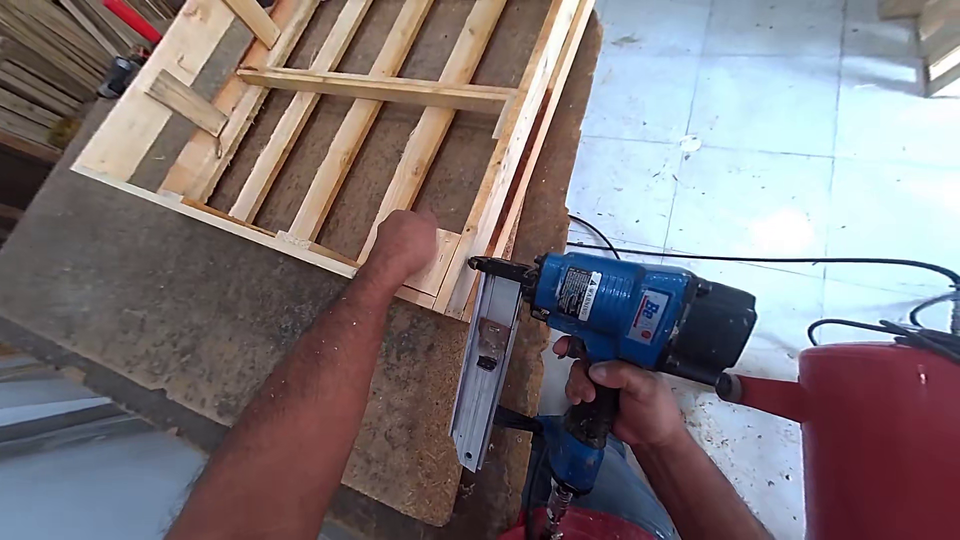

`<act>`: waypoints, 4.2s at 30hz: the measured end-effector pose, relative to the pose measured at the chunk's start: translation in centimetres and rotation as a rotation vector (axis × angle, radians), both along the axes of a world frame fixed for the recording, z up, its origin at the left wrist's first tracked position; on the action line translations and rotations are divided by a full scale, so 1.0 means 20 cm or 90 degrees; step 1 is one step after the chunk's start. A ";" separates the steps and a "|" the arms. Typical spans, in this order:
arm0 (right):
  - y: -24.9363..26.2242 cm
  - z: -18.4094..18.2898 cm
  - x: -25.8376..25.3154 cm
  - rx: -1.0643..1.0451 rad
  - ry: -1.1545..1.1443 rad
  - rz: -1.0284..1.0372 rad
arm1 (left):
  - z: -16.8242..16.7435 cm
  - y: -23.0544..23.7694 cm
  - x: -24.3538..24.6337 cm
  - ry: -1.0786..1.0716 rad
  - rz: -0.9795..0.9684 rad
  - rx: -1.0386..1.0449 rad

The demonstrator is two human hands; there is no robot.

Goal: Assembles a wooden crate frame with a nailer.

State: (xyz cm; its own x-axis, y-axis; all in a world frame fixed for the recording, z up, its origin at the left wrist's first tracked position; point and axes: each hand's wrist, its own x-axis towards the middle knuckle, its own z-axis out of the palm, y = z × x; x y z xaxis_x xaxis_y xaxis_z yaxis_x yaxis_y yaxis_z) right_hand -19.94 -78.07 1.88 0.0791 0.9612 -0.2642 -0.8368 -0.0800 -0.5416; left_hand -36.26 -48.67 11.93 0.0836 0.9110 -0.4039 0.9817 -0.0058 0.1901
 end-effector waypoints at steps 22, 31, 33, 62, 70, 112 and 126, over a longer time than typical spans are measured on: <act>-0.04 -0.11 -0.01 0.063 0.006 0.068 | 0.00 -0.02 0.01 0.043 -0.063 0.007; -0.07 -0.11 -0.01 0.083 0.003 0.102 | -0.01 -0.03 0.00 0.008 0.008 0.012; -0.09 -0.13 -0.05 0.080 0.003 0.104 | 0.00 -0.03 0.00 0.006 0.014 0.013; 0.29 0.58 -0.71 0.240 -1.000 0.770 | -0.34 -1.67 -0.65 -1.290 0.803 -0.136; 1.40 0.50 -0.35 0.058 -1.456 0.451 | -0.73 -1.81 -0.59 -1.257 0.989 -0.157; 1.40 0.44 -0.40 0.028 -1.536 0.505 | -0.57 -1.52 -0.62 -1.600 0.527 -0.239; 1.41 0.42 -0.40 0.035 -1.538 0.487 | -0.60 -1.55 -0.62 -1.572 0.488 -0.259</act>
State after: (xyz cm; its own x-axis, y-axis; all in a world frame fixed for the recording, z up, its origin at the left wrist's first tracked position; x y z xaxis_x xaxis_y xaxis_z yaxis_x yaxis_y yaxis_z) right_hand -27.99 -49.93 10.35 -0.1262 0.9532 -0.2749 0.9914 0.1112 -0.0696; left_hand -48.71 -79.71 -0.03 0.2720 0.9361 -0.2229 -0.9121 0.3246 0.2504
